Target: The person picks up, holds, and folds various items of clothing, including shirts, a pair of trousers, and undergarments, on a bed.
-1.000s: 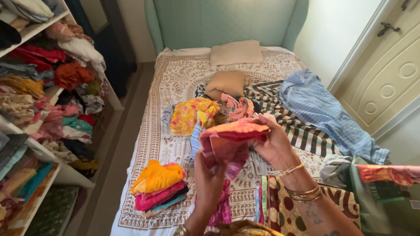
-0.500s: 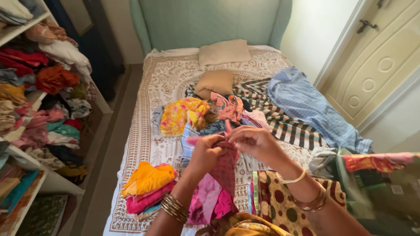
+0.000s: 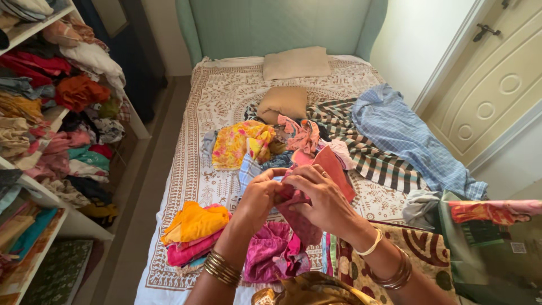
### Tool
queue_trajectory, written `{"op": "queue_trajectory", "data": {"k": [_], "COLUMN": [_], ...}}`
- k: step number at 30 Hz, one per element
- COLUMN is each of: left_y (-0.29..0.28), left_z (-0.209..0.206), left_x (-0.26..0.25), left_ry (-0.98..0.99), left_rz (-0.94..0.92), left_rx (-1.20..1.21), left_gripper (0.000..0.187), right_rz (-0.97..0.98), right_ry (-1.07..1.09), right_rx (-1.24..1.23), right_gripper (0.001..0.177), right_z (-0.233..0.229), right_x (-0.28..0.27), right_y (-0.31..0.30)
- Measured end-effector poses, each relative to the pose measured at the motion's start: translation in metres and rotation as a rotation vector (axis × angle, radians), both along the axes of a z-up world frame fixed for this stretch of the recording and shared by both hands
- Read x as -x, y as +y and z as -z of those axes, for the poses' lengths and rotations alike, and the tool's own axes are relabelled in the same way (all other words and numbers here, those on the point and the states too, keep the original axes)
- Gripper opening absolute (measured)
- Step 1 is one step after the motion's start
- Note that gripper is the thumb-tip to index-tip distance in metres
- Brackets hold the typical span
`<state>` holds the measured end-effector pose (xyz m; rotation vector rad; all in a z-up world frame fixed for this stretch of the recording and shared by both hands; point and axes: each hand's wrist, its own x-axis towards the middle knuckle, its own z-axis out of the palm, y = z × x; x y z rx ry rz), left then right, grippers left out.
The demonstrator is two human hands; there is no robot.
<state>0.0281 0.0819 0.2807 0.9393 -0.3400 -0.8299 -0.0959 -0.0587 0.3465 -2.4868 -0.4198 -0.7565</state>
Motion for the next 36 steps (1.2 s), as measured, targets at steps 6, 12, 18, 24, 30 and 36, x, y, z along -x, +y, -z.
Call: {"op": "queue_trajectory", "data": {"k": [6, 12, 18, 24, 30, 36], "left_y": [-0.005, -0.006, 0.003, -0.001, 0.002, 0.01], "left_z": [0.0, 0.001, -0.017, -0.025, -0.032, -0.061], "left_x": [0.002, -0.012, -0.011, 0.004, 0.013, 0.032], "left_ry": [-0.181, -0.358, -0.587, -0.794, -0.9, -0.996], "left_rz": [-0.006, -0.087, -0.011, 0.044, -0.06, -0.148], "left_rx": [-0.017, -0.055, -0.08, -0.144, -0.253, -0.248], "left_gripper": [0.043, 0.027, 0.021, 0.024, 0.02, 0.029], "right_rz": [-0.016, -0.07, -0.109, -0.102, -0.043, 0.082], "right_ry": [-0.103, 0.061, 0.007, 0.031, 0.037, 0.259], "right_rx": [0.061, -0.152, -0.133, -0.251, -0.384, -0.453], "right_gripper": [0.028, 0.021, 0.022, 0.018, 0.025, 0.043], "right_z": [0.004, 0.004, -0.004, 0.003, 0.007, 0.009], "right_x": [0.004, 0.005, 0.004, -0.002, -0.005, -0.009], "right_y": [-0.013, -0.033, -0.04, -0.033, -0.028, -0.033]}}
